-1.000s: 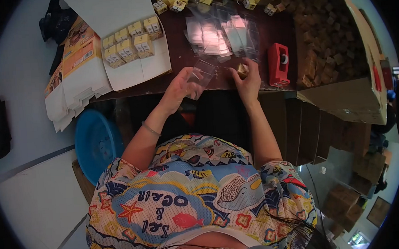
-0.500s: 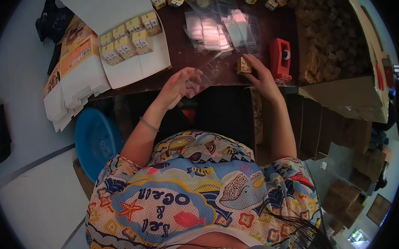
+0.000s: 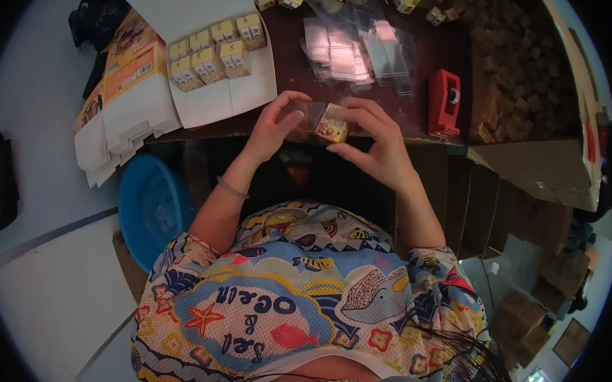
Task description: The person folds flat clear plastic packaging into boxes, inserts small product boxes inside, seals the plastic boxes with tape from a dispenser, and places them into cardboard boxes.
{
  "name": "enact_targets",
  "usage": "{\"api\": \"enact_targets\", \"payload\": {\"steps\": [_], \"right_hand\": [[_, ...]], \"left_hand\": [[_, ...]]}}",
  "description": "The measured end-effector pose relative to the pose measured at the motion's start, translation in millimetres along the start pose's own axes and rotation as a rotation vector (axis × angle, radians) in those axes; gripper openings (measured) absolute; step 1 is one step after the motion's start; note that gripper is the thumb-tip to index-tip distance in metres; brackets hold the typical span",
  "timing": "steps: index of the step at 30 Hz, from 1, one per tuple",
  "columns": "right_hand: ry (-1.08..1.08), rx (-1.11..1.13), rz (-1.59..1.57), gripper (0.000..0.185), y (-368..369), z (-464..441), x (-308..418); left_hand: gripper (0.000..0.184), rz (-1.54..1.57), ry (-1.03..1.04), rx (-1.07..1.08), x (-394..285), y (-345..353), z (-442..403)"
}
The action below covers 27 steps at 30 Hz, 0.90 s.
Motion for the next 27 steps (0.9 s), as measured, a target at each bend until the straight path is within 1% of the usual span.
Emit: {"api": "enact_targets", "payload": {"steps": [2, 5, 6, 9, 12, 14, 15, 18, 20, 21, 24, 27], "right_hand": [[0.085, 0.06, -0.064, 0.047, 2.0, 4.1, -1.9], [0.104, 0.161, -0.002, 0.048, -1.0, 7.2, -10.3], [0.118, 0.191, 0.012, 0.048, 0.0, 8.5, -11.1], [0.026, 0.237, 0.08, 0.048, 6.4, 16.7, -3.6], [0.049, 0.145, 0.081, 0.049, 9.4, 22.5, -5.9], [0.261, 0.076, -0.114, 0.05, 7.3, 23.5, -20.7], [0.367, 0.041, -0.213, 0.051, 6.8, 24.1, -26.4], [0.155, 0.001, 0.007, 0.053, 8.0, 20.7, -14.0], [0.08, 0.018, 0.081, 0.053, 9.5, 21.5, -6.9], [0.041, 0.026, 0.119, 0.053, 9.7, 22.1, -3.9], [0.055, 0.13, 0.089, 0.054, 7.9, 25.1, -5.9], [0.059, 0.191, 0.136, 0.054, 9.1, 29.6, -2.7]], "left_hand": [[0.029, -0.056, -0.066, 0.05, -5.1, -1.4, 6.3], [0.026, -0.139, -0.114, 0.049, 7.8, -7.3, 9.5], [0.026, -0.117, -0.145, 0.036, 9.9, -9.5, 10.1], [0.026, -0.087, -0.222, 0.009, 16.1, -16.6, 12.5], [0.025, -0.106, -0.243, 0.016, 19.7, -19.9, 12.9], [0.025, -0.102, -0.219, 0.026, 13.5, -17.5, 13.3], [0.024, -0.109, -0.184, -0.003, 10.1, -15.4, 13.7], [0.023, -0.144, -0.09, -0.074, 4.4, -8.2, 14.0], [0.022, -0.175, -0.047, -0.112, 4.7, -6.9, 15.4], [0.021, -0.19, -0.068, -0.107, 5.0, -6.2, 17.0], [0.019, -0.216, -0.12, -0.105, 3.8, -8.9, 20.4], [0.019, -0.183, -0.155, -0.111, 5.3, -10.1, 21.2]]}}
Point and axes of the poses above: each hand's wrist, its own z-axis away from the middle knuckle, its own y-axis out of the palm, x = y × z, the point moved 5 cm from there along -z, towards the middle knuckle, and after that the axes turned 11 degrees about -x, right-handed, at the moved point
